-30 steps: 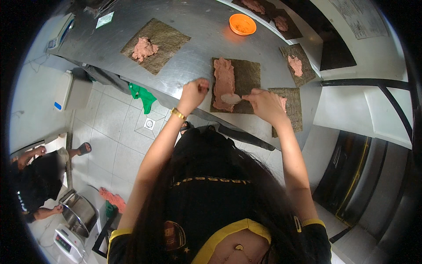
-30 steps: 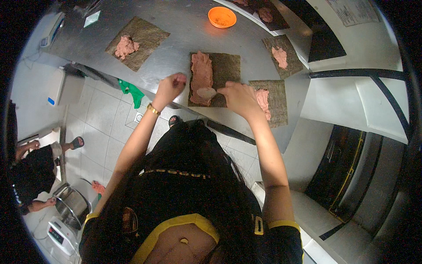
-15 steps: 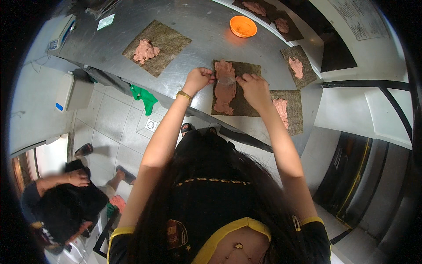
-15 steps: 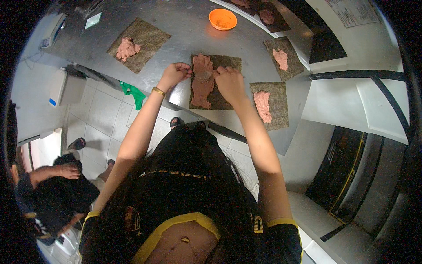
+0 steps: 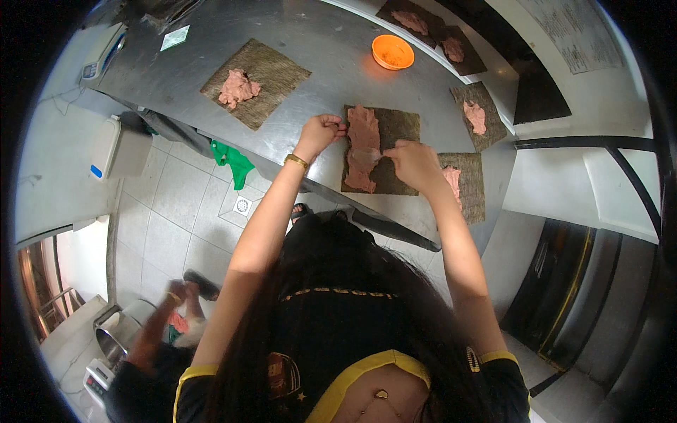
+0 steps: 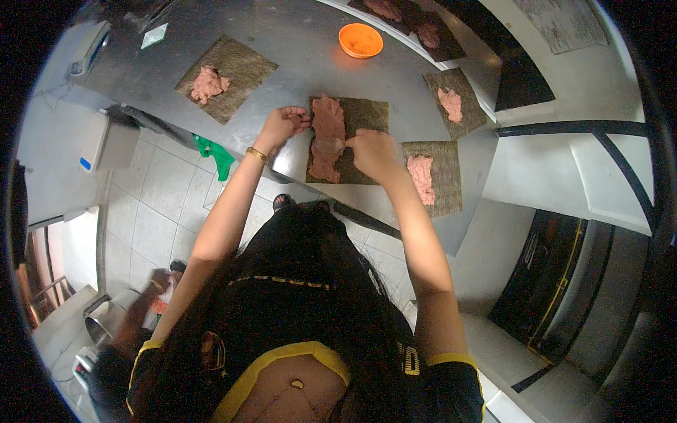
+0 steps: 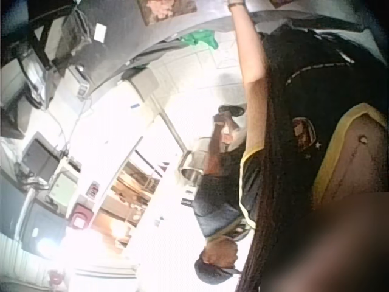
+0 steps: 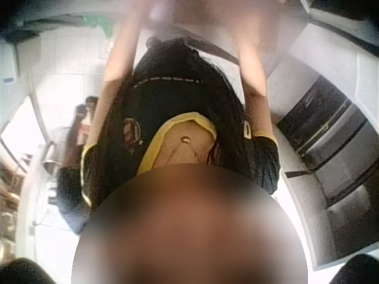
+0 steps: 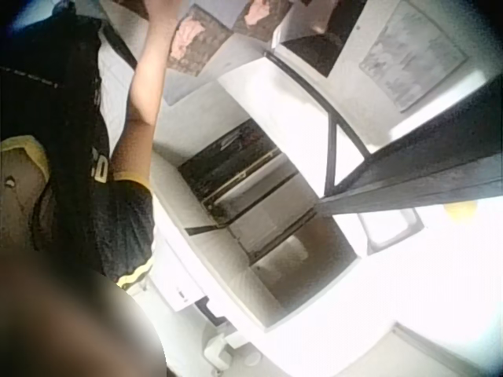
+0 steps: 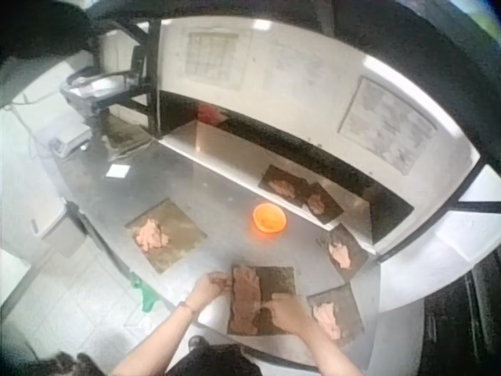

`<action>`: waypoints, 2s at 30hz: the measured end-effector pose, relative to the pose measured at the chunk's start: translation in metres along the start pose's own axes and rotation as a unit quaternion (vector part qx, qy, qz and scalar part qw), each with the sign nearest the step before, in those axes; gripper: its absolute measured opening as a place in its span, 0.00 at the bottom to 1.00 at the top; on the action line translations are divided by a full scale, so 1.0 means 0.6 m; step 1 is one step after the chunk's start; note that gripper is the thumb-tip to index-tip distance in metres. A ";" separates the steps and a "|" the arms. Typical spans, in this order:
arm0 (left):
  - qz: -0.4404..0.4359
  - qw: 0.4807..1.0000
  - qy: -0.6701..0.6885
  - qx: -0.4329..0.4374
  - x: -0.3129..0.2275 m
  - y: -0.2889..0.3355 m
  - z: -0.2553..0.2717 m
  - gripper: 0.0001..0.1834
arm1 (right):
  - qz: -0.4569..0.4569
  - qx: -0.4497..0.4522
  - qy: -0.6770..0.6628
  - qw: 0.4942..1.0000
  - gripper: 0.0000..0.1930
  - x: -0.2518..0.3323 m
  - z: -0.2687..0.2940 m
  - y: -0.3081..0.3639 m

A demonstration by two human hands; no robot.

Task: The person spreads a pink paste onto sheets of nori laid on a stainless steel counter, then rolls the nori into cylindrical sushi rolls. The person places the completed rolls onto a metal tray.

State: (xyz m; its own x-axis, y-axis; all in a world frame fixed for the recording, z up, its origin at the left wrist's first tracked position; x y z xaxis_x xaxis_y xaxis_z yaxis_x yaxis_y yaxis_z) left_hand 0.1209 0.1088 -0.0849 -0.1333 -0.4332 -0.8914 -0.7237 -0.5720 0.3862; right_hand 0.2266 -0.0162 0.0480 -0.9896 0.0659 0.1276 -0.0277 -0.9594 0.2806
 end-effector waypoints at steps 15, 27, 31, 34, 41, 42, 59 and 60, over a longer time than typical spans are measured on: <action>-0.030 0.994 -0.016 -0.103 -0.005 -0.031 0.024 0.08 | 0.050 -0.136 0.150 0.978 0.14 -0.011 0.039 -0.112; -0.061 0.949 -0.227 -0.210 -0.049 -0.029 0.038 0.10 | -0.061 0.000 0.080 0.995 0.14 -0.051 0.037 -0.129; -0.072 0.941 -0.245 -0.220 -0.056 -0.028 0.041 0.11 | -0.035 0.006 0.108 0.994 0.14 -0.037 0.030 -0.114; -0.074 0.933 -0.269 -0.227 -0.062 -0.026 0.040 0.12 | -0.059 0.017 0.097 0.993 0.13 -0.057 0.052 -0.101; -0.081 0.931 -0.270 -0.234 -0.069 -0.028 0.038 0.11 | -0.016 -0.043 0.124 0.991 0.14 -0.030 0.045 -0.119; -0.078 0.933 -0.266 -0.230 -0.071 -0.028 0.034 0.11 | -0.026 -0.039 0.114 0.992 0.14 -0.039 0.039 -0.117; -0.047 0.934 -0.270 -0.229 -0.059 -0.034 0.045 0.14 | -0.201 0.021 -0.064 0.977 0.15 -0.145 0.053 -0.043; -0.056 0.927 -0.286 -0.236 -0.064 -0.031 0.044 0.14 | -0.193 0.008 -0.069 0.979 0.15 -0.142 0.055 -0.045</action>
State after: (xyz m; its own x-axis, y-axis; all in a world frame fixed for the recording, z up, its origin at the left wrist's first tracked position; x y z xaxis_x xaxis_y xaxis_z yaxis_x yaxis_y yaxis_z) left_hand 0.1218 0.1545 -0.0639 -0.5100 0.0099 -0.8601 -0.3950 -0.8909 0.2240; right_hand 0.3160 0.0131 0.0613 -0.8775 0.4602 0.1351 -0.3927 -0.8510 0.3487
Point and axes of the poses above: each hand's wrist, its own y-axis away from the middle knuckle, its own z-axis out of the back of the hand, x = y × z, the point moved 10 cm from there along -y, towards the middle knuckle, and after that the axes turned 7 degrees about x, right-handed, at the moved point
